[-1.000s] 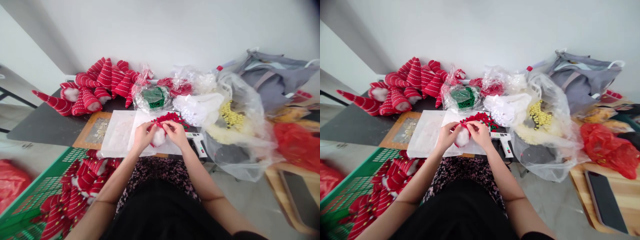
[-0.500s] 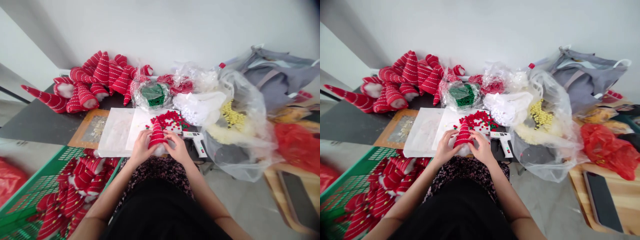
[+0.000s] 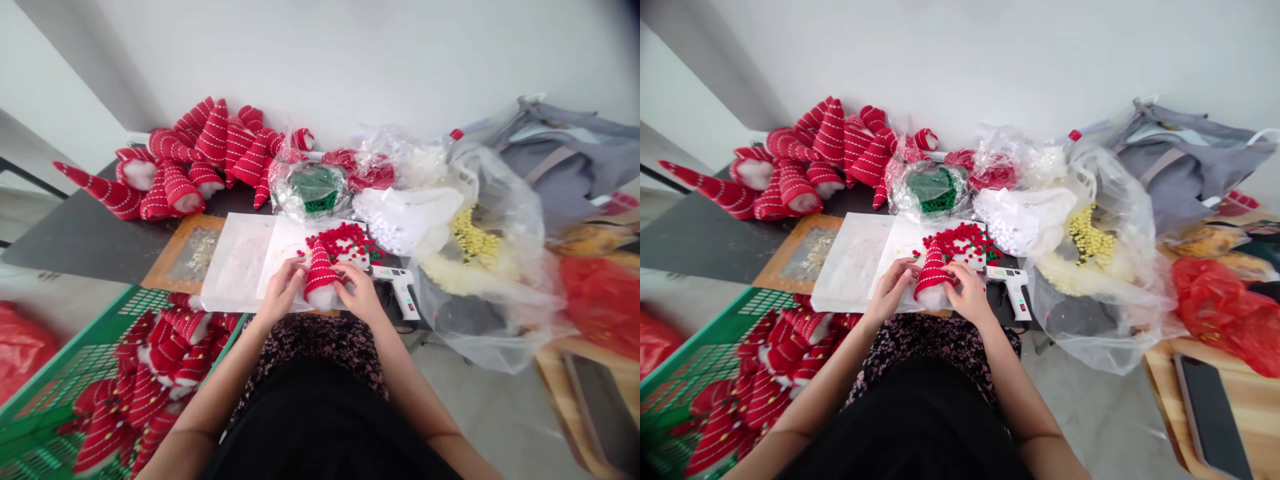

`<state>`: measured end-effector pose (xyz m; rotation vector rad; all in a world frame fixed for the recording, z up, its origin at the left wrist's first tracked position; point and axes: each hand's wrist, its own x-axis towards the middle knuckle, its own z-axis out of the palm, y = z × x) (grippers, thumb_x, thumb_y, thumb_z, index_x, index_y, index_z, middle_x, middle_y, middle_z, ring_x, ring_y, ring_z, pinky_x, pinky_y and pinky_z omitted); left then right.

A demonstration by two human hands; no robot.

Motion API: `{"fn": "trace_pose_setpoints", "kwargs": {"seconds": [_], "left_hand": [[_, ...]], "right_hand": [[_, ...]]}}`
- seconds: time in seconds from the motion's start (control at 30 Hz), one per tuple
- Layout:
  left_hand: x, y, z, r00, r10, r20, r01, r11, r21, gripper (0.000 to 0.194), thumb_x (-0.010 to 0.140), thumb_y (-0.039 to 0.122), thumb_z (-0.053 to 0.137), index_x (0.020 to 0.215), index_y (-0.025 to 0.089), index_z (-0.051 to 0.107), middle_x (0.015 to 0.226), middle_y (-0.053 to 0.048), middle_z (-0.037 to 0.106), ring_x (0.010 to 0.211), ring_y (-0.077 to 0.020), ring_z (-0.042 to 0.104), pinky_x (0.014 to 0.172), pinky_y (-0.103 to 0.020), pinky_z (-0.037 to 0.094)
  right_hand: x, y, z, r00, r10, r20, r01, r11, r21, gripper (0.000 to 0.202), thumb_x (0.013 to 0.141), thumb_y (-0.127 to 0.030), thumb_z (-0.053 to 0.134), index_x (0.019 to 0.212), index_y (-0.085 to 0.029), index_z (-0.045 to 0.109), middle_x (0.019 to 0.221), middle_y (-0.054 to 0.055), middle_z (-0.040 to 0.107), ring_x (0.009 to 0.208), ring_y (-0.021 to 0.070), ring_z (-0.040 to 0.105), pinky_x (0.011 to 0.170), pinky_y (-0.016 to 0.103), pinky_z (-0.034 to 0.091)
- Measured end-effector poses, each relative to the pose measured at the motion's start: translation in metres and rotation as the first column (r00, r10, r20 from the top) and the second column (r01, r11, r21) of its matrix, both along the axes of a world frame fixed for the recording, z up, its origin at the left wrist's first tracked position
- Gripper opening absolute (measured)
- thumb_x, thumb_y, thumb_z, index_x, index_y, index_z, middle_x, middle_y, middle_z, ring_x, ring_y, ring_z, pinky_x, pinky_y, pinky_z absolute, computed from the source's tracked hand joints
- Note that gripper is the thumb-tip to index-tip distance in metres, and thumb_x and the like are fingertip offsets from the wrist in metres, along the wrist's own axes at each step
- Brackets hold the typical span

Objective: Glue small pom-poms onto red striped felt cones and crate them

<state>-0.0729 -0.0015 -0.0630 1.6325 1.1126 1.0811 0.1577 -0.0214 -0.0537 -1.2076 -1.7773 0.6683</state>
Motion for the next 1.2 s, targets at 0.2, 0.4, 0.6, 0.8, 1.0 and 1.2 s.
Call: {"fn": "trace_pose_setpoints", "kwargs": {"seconds": [0.2, 0.4, 0.6, 0.8, 1.0, 1.2], "left_hand": [[0.008, 0.026, 0.011, 0.988, -0.035, -0.152, 0.056, 0.989, 0.134, 0.025, 0.092, 0.02, 0.063, 0.116, 0.02, 0.07, 0.093, -0.004, 0.077, 0.083, -0.0176, 0.073, 0.072, -0.028, 0.054], [0.011, 0.039, 0.035, 0.978, -0.097, -0.184, 0.137, 0.965, 0.222, 0.025, 0.095, 0.02, 0.059, 0.119, 0.02, 0.067, 0.099, -0.005, 0.077, 0.09, -0.0176, 0.073, 0.078, -0.029, 0.056], [-0.003, 0.048, 0.041, 0.89, -0.263, -0.371, 0.337, 0.929, 0.15, 0.023, 0.087, 0.014, 0.063, 0.109, 0.022, 0.066, 0.097, -0.002, 0.077, 0.09, -0.0186, 0.073, 0.081, -0.031, 0.056], [0.008, 0.055, 0.041, 0.896, -0.257, -0.362, 0.325, 0.936, 0.139, 0.016, 0.089, 0.014, 0.062, 0.104, 0.021, 0.063, 0.091, -0.001, 0.075, 0.085, -0.0176, 0.072, 0.081, -0.03, 0.056], [0.017, 0.063, 0.042, 0.929, -0.218, -0.299, 0.272, 0.95, 0.151, 0.016, 0.087, 0.017, 0.062, 0.102, 0.022, 0.063, 0.089, -0.001, 0.075, 0.081, -0.0177, 0.071, 0.08, -0.031, 0.057], [0.024, 0.067, 0.043, 0.946, -0.167, -0.279, 0.223, 0.958, 0.182, 0.012, 0.087, 0.019, 0.063, 0.099, 0.022, 0.064, 0.087, -0.001, 0.075, 0.079, -0.0167, 0.07, 0.077, -0.03, 0.057]], "right_hand": [[-0.004, 0.0, 0.002, 0.999, -0.024, -0.043, 0.024, 1.0, 0.001, 0.022, 0.088, -0.019, 0.064, 0.11, -0.024, 0.066, 0.117, 0.012, 0.072, 0.107, 0.0276, 0.071, 0.084, 0.04, 0.061], [-0.007, 0.001, 0.006, 0.997, 0.025, -0.066, -0.03, 0.997, -0.068, 0.03, 0.087, -0.019, 0.064, 0.117, -0.025, 0.061, 0.13, 0.012, 0.073, 0.108, 0.0267, 0.072, 0.089, 0.042, 0.062], [-0.006, 0.002, 0.003, 0.996, 0.026, -0.086, -0.033, 0.996, -0.083, 0.041, 0.086, -0.019, 0.064, 0.127, -0.025, 0.062, 0.125, 0.011, 0.074, 0.106, 0.027, 0.072, 0.092, 0.044, 0.062], [-0.005, 0.011, 0.0, 0.986, 0.01, -0.166, -0.033, 0.991, -0.133, 0.035, 0.088, -0.024, 0.065, 0.122, -0.025, 0.063, 0.123, 0.011, 0.076, 0.105, 0.027, 0.075, 0.088, 0.042, 0.063], [0.005, 0.025, 0.001, 0.977, 0.015, -0.212, -0.054, 0.983, -0.177, 0.025, 0.087, -0.028, 0.065, 0.112, -0.024, 0.066, 0.115, 0.01, 0.08, 0.109, 0.0265, 0.077, 0.088, 0.04, 0.063], [0.011, 0.038, 0.012, 0.984, 0.059, -0.168, -0.089, 0.979, -0.182, 0.029, 0.084, -0.022, 0.063, 0.112, -0.024, 0.068, 0.115, 0.009, 0.081, 0.108, 0.0247, 0.078, 0.088, 0.038, 0.062]]}}
